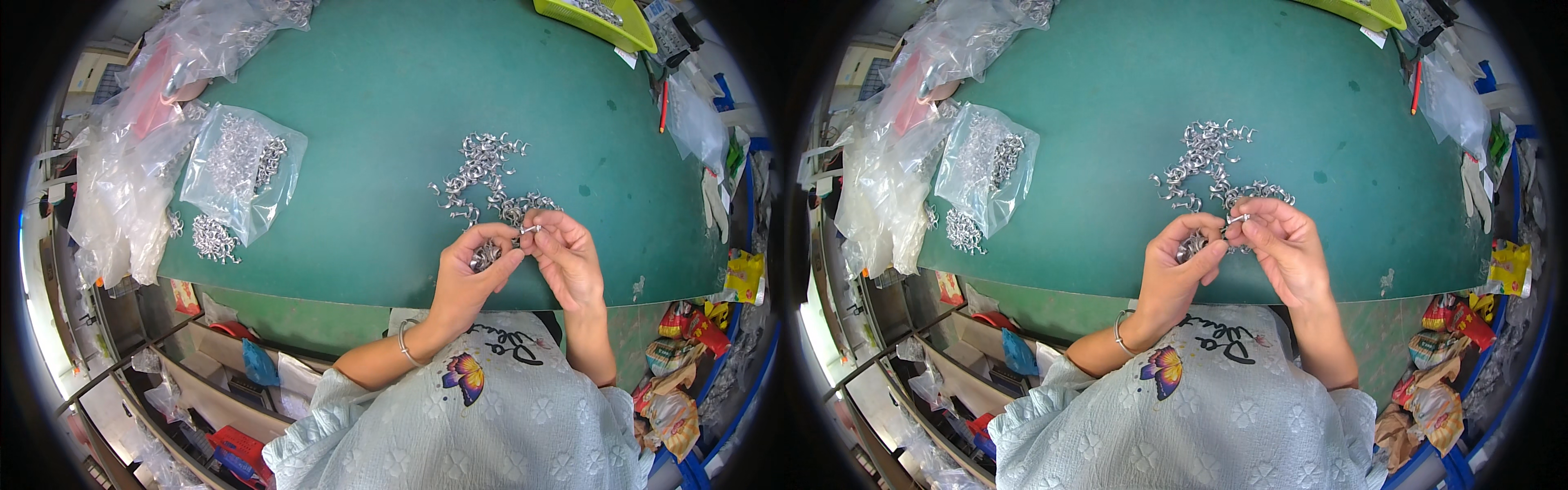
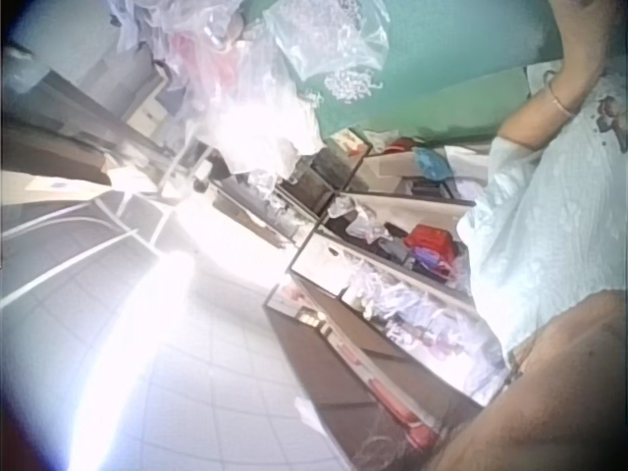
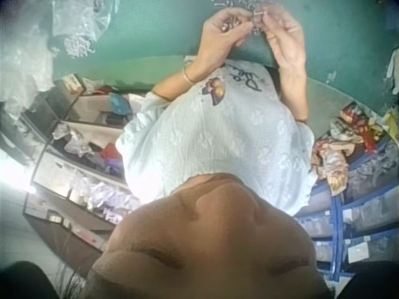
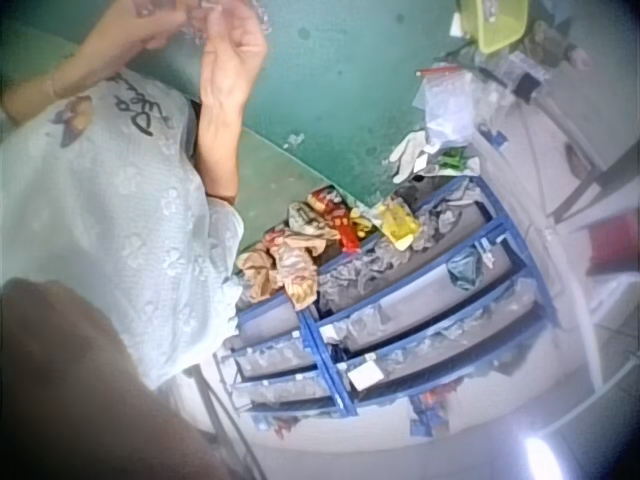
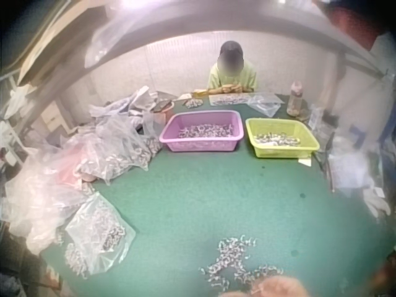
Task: The person sits at a green workbench and assembles small silver metal hooks by hand. They pick up individual hooks from a pile on the table and connect them to other pieces, placing the finished assemblies into a clear plastic bag. The workspace is cluttered with various plastic bags and containers holding hardware parts.
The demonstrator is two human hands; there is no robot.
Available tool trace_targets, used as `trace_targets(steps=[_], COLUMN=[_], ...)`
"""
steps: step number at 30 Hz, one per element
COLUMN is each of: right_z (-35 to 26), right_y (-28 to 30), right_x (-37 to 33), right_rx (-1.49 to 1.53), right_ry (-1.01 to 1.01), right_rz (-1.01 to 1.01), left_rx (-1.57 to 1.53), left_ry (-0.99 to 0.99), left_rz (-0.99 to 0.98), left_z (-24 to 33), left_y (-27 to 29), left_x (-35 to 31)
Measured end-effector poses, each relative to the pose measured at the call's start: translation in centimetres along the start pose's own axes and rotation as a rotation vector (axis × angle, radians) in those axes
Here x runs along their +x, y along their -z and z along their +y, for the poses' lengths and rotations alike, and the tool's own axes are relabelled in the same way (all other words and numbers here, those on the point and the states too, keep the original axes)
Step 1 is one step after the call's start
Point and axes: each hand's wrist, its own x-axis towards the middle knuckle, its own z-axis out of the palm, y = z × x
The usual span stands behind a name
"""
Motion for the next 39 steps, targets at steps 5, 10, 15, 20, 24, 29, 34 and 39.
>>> trace_targets(steps=[5, 10, 15, 20, 24, 29, 34, 39], right_z=[0.6, 0.7, 1.2, 1.1, 0.8, -0.5, -0.7, 0.3], right_y=[-0.1, -0.5, -0.7, -0.7, -0.4, 1.6, 2.0, 3.3], right_x=[-0.5, -0.7, -0.9, -0.8, -0.4, 3.4, 8.2, 9.6], right_rx=[0.116, 0.087, 0.003, -0.007, -0.252, -0.869, -1.522, -1.618], right_ry=[-0.012, 0.023, 0.112, 0.096, 0.116, 0.248, 0.587, 0.707], right_rz=[-0.024, -0.032, -0.023, -0.024, -0.038, 0.232, 0.325, 0.274], left_rx=[0.018, 0.069, 0.115, 0.147, -0.085, -0.279, -0.106, -0.119], left_ry=[-0.027, 0.003, -0.036, -0.058, 0.122, 0.205, 0.220, 0.256], left_rz=[0.008, 0.036, 0.019, 0.016, -0.065, -0.124, -0.123, -0.124], left_z=[0.0, 0.4, 0.6, 0.7, 0.5, 0.0, 0.4, 0.4], left_y=[0.0, -0.2, -0.2, -0.1, 0.9, 1.6, 1.0, 1.3], left_x=[0.0, -0.1, 0.0, 0.2, 0.5, 1.3, 1.7, 1.8])
